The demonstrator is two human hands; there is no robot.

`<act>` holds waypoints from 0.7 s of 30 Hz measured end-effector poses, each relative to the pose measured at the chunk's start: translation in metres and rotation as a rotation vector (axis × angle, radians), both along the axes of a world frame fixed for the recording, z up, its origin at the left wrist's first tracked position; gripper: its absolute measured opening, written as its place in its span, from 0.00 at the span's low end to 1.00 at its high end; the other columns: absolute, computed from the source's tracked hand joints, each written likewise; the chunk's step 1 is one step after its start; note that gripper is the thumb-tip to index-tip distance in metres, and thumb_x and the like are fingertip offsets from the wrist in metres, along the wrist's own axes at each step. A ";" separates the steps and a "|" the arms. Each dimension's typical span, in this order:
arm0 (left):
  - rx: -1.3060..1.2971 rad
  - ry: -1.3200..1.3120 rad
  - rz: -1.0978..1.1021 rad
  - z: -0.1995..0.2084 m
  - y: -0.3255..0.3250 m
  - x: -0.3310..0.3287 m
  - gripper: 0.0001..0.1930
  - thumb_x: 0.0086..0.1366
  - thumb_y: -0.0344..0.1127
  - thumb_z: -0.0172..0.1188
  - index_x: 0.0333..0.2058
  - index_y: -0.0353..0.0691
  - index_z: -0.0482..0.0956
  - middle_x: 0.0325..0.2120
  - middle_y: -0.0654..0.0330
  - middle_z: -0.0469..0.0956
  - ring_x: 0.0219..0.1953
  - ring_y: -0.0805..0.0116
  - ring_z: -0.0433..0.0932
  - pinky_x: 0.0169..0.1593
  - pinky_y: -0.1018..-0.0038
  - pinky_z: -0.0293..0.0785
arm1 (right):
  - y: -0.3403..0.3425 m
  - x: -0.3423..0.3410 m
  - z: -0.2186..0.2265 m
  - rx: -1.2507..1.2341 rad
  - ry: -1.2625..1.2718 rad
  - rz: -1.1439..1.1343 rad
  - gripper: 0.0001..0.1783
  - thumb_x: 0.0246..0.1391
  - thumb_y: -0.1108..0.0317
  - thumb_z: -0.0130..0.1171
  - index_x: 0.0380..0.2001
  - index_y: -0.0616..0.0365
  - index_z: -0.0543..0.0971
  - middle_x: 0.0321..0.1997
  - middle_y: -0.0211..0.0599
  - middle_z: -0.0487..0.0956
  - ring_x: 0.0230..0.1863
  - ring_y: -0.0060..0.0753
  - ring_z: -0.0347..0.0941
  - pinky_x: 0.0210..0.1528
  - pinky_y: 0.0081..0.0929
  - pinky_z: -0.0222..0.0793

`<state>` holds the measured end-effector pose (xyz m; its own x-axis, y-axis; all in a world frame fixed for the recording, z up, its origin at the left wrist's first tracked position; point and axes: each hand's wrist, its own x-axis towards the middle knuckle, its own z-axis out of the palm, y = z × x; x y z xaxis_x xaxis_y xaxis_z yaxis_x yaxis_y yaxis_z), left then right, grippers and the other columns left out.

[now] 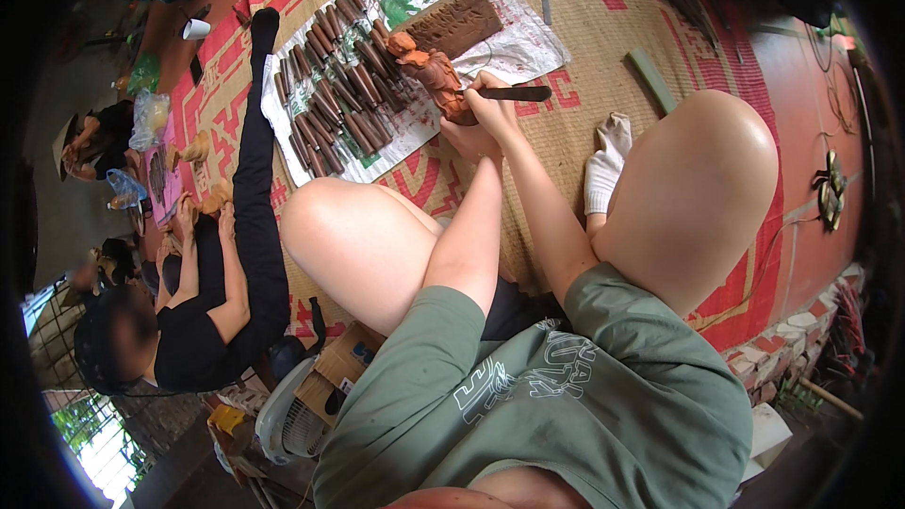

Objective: The person sits on a mat and carves a small wooden figurine using a carving knife. They hold the figurine in one hand and carefully shape it with the tool, while other finished wooden items are arranged nearby.

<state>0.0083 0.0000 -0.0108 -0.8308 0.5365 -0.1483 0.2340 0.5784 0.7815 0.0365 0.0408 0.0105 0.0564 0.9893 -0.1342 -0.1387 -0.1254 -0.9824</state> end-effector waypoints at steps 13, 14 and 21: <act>0.007 0.018 -0.013 -0.002 -0.001 -0.001 0.33 0.49 0.51 0.62 0.47 0.33 0.66 0.40 0.49 0.71 0.43 0.51 0.75 0.43 0.62 0.72 | 0.000 -0.003 0.003 0.017 0.028 -0.013 0.05 0.44 0.75 0.53 0.19 0.62 0.70 0.16 0.32 0.75 0.22 0.20 0.75 0.25 0.19 0.69; 0.016 0.032 -0.023 -0.007 -0.002 -0.002 0.33 0.49 0.51 0.62 0.48 0.33 0.65 0.40 0.49 0.71 0.44 0.51 0.74 0.43 0.62 0.72 | -0.001 -0.002 0.001 0.015 -0.003 -0.012 0.05 0.44 0.75 0.53 0.19 0.62 0.70 0.16 0.32 0.75 0.22 0.20 0.75 0.25 0.19 0.69; 0.016 0.006 -0.051 -0.004 -0.001 0.000 0.33 0.50 0.51 0.62 0.48 0.33 0.66 0.42 0.48 0.72 0.46 0.53 0.74 0.47 0.64 0.71 | -0.002 0.001 -0.006 0.028 -0.045 -0.038 0.07 0.44 0.75 0.55 0.18 0.61 0.68 0.17 0.31 0.74 0.21 0.18 0.72 0.25 0.17 0.68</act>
